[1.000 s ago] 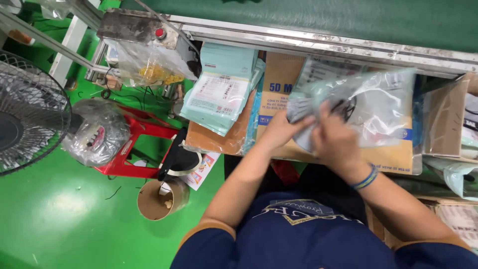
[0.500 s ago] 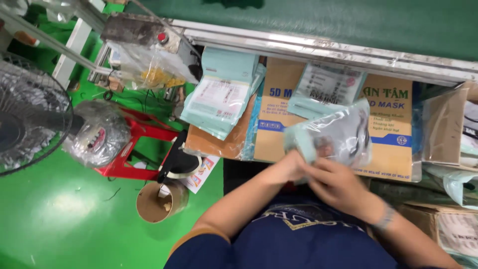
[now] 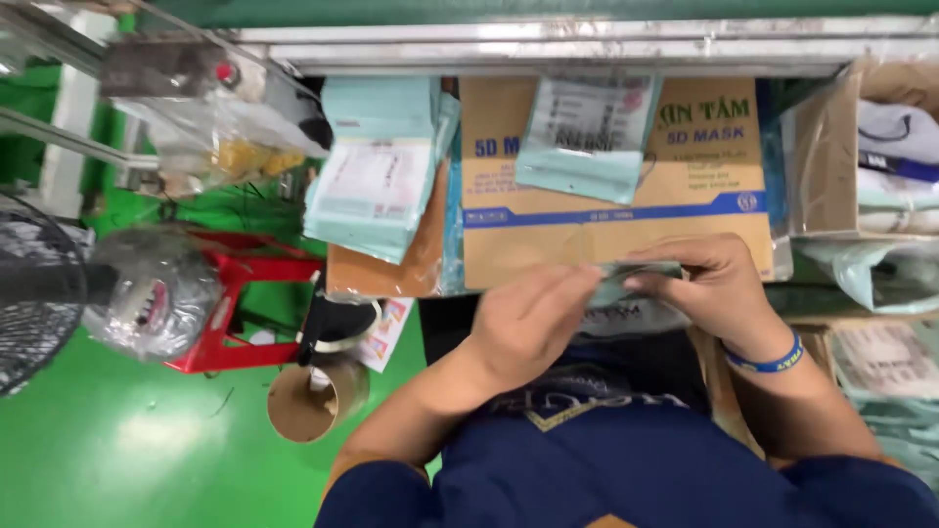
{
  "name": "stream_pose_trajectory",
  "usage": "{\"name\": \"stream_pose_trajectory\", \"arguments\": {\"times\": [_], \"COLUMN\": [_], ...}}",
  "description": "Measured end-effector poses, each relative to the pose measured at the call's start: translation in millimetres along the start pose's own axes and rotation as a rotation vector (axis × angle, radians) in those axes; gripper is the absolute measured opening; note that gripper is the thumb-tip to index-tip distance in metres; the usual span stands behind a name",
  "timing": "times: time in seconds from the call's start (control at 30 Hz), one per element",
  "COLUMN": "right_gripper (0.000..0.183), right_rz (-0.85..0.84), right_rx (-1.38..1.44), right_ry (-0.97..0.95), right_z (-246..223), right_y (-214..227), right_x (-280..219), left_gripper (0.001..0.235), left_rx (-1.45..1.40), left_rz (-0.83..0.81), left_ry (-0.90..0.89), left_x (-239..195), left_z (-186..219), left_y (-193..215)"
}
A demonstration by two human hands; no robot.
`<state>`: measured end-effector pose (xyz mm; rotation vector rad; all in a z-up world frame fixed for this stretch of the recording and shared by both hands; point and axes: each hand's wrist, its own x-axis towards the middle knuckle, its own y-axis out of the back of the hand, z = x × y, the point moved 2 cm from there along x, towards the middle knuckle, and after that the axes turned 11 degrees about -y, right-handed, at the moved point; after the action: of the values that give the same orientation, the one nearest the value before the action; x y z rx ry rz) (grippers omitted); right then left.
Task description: The recorder is taking face masks from a conveyor belt or workstation and placing them into individual plastic packaging bags.
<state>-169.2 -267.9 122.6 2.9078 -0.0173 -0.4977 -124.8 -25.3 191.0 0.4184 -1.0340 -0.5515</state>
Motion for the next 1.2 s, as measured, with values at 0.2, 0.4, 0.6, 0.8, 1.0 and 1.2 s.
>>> {"name": "stream_pose_trajectory", "arguments": {"times": [0.2, 0.4, 0.6, 0.8, 1.0, 1.2], "right_gripper": [0.016, 0.023, 0.017, 0.019, 0.009, 0.041], "right_rz": [0.035, 0.107, 0.272, 0.198, 0.448, 0.811], "right_rx": [-0.150, -0.216, 0.007, 0.087, 0.058, -0.071], "right_ry": [0.255, 0.283, 0.280, 0.353, -0.054, 0.335], "right_z": [-27, -34, -3, 1, 62, 85], "right_y": [-1, 13, 44, 53, 90, 151], "right_x": [-4, -39, -48, -22, 33, 110], "left_gripper": [0.033, 0.021, 0.019, 0.021, 0.022, 0.082], "left_rx": [0.123, 0.082, -0.044, -0.118, -0.142, 0.390], "left_rz": [-0.076, -0.184, -0.154, -0.166, -0.201, -0.165], "left_ry": [0.109, 0.004, -0.060, -0.069, -0.084, 0.075], "left_x": [15, 7, 24, 27, 38, 93], "left_z": [-13, -6, -8, -38, -105, -323], "left_y": [2, -14, -6, -17, -42, 53]}}
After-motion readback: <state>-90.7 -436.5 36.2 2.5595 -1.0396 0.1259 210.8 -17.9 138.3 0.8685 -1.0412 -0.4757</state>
